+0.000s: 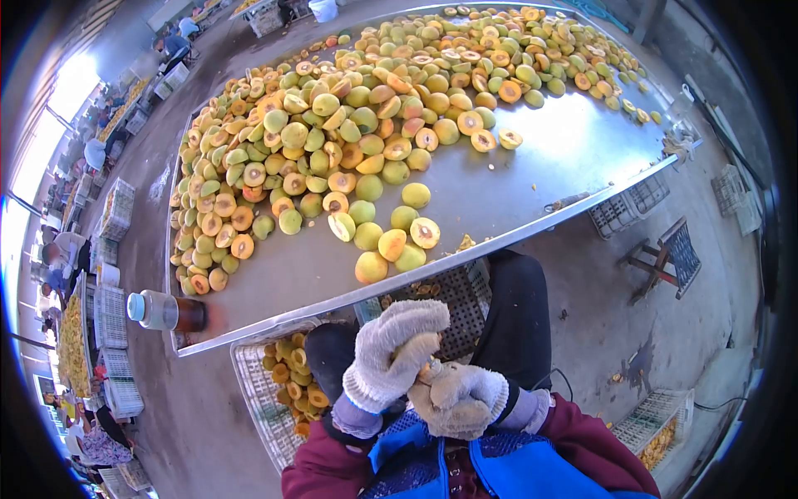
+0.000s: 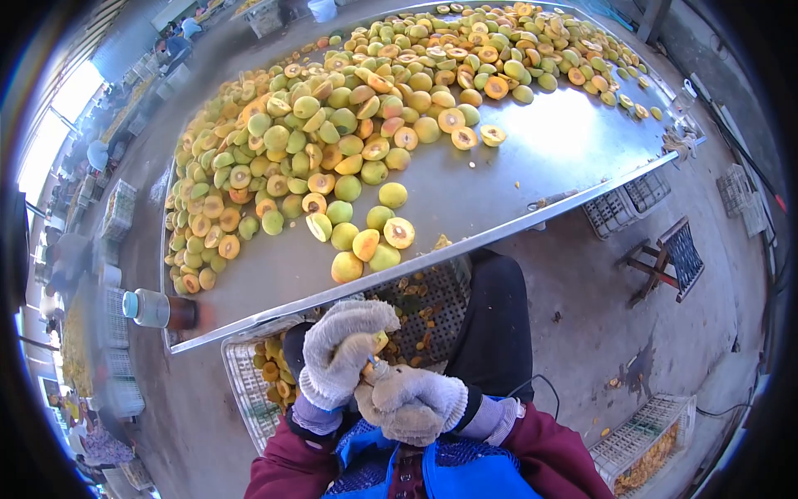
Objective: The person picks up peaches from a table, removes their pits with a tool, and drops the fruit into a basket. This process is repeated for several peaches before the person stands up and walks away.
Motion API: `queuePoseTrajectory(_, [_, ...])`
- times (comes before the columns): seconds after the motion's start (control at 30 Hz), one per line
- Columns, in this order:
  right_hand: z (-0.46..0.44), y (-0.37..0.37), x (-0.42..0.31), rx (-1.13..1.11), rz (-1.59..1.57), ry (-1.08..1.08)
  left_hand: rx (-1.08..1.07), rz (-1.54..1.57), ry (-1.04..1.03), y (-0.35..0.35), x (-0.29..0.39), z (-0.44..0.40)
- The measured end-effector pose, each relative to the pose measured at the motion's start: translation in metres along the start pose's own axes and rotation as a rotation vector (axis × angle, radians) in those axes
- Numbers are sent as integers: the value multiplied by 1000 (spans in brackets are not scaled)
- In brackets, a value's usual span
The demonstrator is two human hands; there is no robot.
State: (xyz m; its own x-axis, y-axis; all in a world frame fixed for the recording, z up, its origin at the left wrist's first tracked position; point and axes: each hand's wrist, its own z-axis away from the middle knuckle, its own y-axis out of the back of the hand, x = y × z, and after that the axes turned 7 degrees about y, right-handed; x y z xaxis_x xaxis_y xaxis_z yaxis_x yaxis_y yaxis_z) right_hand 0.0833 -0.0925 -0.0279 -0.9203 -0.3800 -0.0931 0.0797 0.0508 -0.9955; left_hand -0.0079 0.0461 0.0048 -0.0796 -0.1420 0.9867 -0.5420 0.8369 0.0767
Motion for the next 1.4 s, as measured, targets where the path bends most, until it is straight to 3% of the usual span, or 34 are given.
queuePoseTrajectory(0.03, [-2,3,-1,-47,-95,-28,-76,-200,-172,9,0,-5])
queuePoseTrajectory(0.07, [-2,3,0,-82,-157,-22,-83,-201,-173,5,0,-2])
queuePoseTrajectory(0.13, [-3,-9,0,-33,-120,2,11,489,267,-10,0,9])
queuePoseTrajectory(0.17, [-4,-12,-2,18,-85,27,8,490,267,-12,-1,7])
queuePoseTrajectory(0.2, [-3,-10,-5,23,-89,33,72,794,397,-14,-3,7])
queuePoseTrajectory(0.23, [-2,-6,-11,-49,137,-90,142,1099,522,-15,-4,6])
queuePoseTrajectory(0.27, [-1,-5,-15,-123,364,-222,267,1178,613,-15,-9,2])
queuePoseTrajectory(0.3, [0,-8,-16,-124,366,-236,399,981,614,-13,-9,4])
queuePoseTrajectory(0.37, [2,-17,-17,174,474,89,507,709,507,5,-15,16])
queuePoseTrajectory(0.4, [1,-15,-23,201,612,112,614,584,458,19,-17,26])
queuePoseTrajectory(0.43, [1,-10,-20,405,613,168,724,455,402,38,-21,37])
queuePoseTrajectory(0.5, [9,14,-25,511,707,87,973,189,362,85,-46,64])
queuePoseTrajectory(0.57, [5,-5,-36,576,628,-11,674,-1157,277,138,-69,81])
queuePoseTrajectory(0.6, [2,-12,-41,642,557,-110,597,-1532,322,133,-71,81])
queuePoseTrajectory(0.67, [-8,-7,-36,647,616,-95,646,-1040,255,118,-84,45])
queuePoseTrajectory(0.7, [-12,-2,-31,658,671,-81,606,-848,367,101,-82,25])
queuePoseTrajectory(0.73, [-16,5,-26,682,688,-91,526,-778,337,97,-107,5])
queuePoseTrajectory(0.83, [-18,1,-27,674,686,-47,163,-1022,711,66,-108,-66])
queuePoseTrajectory(0.9, [-15,8,-27,687,744,-15,129,-1138,715,65,-123,-87])
queuePoseTrajectory(1.0, [-11,-3,-30,734,691,34,148,-1036,697,79,-133,-95])
queuePoseTrajectory(1.03, [-12,-7,-34,755,700,-12,208,-717,703,94,-152,-86])
queuePoseTrajectory(1.1, [-12,-5,-36,777,702,-61,235,264,842,107,-131,-77])
queuePoseTrajectory(1.17, [-16,2,-35,808,904,-125,165,796,581,109,-125,-57])
queuePoseTrajectory(1.2, [-18,2,-34,808,899,-133,171,797,588,99,-107,-48])
queuePoseTrajectory(1.27, [-24,1,-34,823,1543,-196,192,548,308,60,-46,-32])
queuePoseTrajectory(1.3, [-27,-4,-34,818,1541,-200,203,386,350,44,-27,-26])
queuePoseTrajectory(1.37, [-32,-18,-34,879,1732,-272,46,-763,-51,31,-33,-21])
queuePoseTrajectory(1.4, [-32,-15,-31,918,1821,-296,92,-771,69,25,-30,-23])
